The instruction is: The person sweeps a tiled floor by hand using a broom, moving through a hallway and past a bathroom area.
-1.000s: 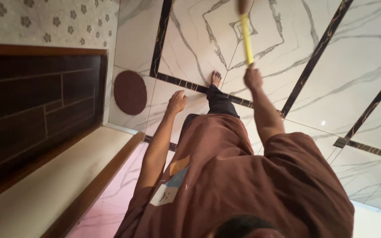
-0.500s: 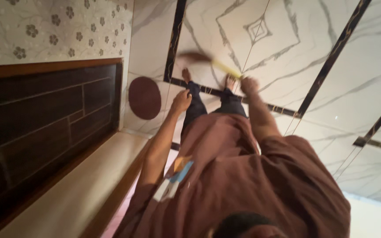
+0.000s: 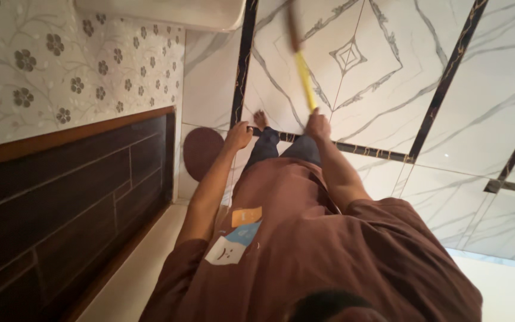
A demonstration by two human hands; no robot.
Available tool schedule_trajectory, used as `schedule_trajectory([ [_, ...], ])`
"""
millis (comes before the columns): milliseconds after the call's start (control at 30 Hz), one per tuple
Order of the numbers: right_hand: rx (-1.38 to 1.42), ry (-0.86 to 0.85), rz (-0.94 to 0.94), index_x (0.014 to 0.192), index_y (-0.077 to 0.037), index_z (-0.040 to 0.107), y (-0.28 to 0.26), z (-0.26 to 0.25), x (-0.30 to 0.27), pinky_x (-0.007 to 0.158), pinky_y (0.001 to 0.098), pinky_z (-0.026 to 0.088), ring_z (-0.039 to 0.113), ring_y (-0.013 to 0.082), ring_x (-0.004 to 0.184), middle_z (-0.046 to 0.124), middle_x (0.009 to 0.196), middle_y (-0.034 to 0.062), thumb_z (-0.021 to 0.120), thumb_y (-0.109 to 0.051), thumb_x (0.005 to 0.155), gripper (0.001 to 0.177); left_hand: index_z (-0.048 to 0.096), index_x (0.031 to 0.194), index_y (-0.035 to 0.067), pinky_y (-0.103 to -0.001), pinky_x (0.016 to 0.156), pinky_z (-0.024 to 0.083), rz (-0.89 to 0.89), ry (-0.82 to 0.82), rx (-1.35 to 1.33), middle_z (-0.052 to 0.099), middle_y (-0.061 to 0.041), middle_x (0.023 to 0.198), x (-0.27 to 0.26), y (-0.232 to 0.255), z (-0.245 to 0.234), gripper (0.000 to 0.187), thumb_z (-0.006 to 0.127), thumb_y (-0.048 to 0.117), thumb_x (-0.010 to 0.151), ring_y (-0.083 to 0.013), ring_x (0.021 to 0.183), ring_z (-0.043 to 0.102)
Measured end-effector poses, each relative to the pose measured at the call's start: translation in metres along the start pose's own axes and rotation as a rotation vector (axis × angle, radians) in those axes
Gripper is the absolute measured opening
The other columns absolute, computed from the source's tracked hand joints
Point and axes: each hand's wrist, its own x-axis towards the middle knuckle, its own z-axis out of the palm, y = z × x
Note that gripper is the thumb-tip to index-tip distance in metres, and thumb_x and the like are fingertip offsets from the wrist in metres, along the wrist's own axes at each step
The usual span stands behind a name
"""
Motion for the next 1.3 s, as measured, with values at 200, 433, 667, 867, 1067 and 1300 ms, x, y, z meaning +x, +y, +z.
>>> schedule_trajectory([
  [200, -0.253, -0.040, -0.282, 0.123, -0.002, 0.063, -0.014, 0.010, -0.017, 0.085, 0.0495, 0.057, 0.067, 0.0447, 0.102, 0.065, 0.112, 0.0355, 0.050, -0.032, 0.108, 0.036, 0.060, 0.137, 0.003, -0.045, 0.115, 0.042, 0.007, 0.002, -0.037, 0.058, -0.020, 0.144, 0.006, -0.013, -0.011, 0.050, 0.052, 0.033, 0.097, -0.0357, 0.134, 0.055],
  [433, -0.355, -0.025, 0.057, 0.114, -0.006, 0.071, 0.027, -0.068, 0.029, 0.084, 0.0492, 0.058, 0.071, 0.0376, 0.103, 0.072, 0.113, 0.0225, 0.058, -0.017, 0.094, 0.026, 0.059, 0.137, 0.002, -0.047, 0.113, 0.040, -0.056, 0.015, -0.069, 0.055, -0.021, 0.145, 0.008, -0.028, -0.023, 0.051, 0.050, 0.034, 0.098, -0.0372, 0.135, 0.052],
  [667, 0.178, 0.286, 0.279, 0.129, 0.006, 0.054, 0.047, -0.104, 0.056, 0.079, 0.0561, 0.058, 0.070, 0.0473, 0.095, 0.068, 0.106, 0.0323, 0.050, -0.028, 0.108, 0.039, 0.061, 0.134, 0.001, -0.047, 0.112, 0.043, -0.031, -0.017, -0.047, 0.060, -0.023, 0.140, 0.022, -0.009, -0.023, 0.050, 0.052, 0.033, 0.097, -0.0384, 0.132, 0.055],
  [867, -0.018, 0.066, 0.136, 0.146, -0.006, 0.046, 0.067, -0.081, 0.021, 0.069, 0.0585, 0.057, 0.071, 0.0462, 0.081, 0.070, 0.091, 0.0271, 0.044, -0.031, 0.110, 0.043, 0.065, 0.131, 0.004, -0.049, 0.110, 0.044, 0.052, -0.070, -0.006, 0.063, -0.021, 0.137, 0.065, 0.037, -0.020, 0.046, 0.050, 0.032, 0.098, -0.0388, 0.130, 0.057],
  [1067, -0.462, -0.125, -0.259, 0.131, -0.012, 0.058, 0.115, -0.125, 0.040, 0.066, 0.0485, 0.058, 0.074, 0.0338, 0.079, 0.074, 0.089, 0.0150, 0.054, -0.034, 0.105, 0.034, 0.063, 0.134, 0.004, -0.049, 0.112, 0.042, -0.006, -0.121, 0.005, 0.059, -0.019, 0.142, 0.107, 0.101, -0.013, 0.049, 0.051, 0.034, 0.097, -0.0370, 0.134, 0.054],
  [1300, -0.344, 0.039, 0.165, 0.117, -0.003, 0.070, 0.215, -0.236, 0.118, 0.078, 0.0488, 0.060, 0.075, 0.0338, 0.094, 0.076, 0.104, 0.0171, 0.065, -0.018, 0.092, 0.030, 0.059, 0.139, 0.006, -0.047, 0.115, 0.040, -0.015, -0.147, 0.011, 0.056, -0.018, 0.147, 0.158, 0.169, 0.003, 0.052, 0.051, 0.033, 0.095, -0.0356, 0.136, 0.052],
])
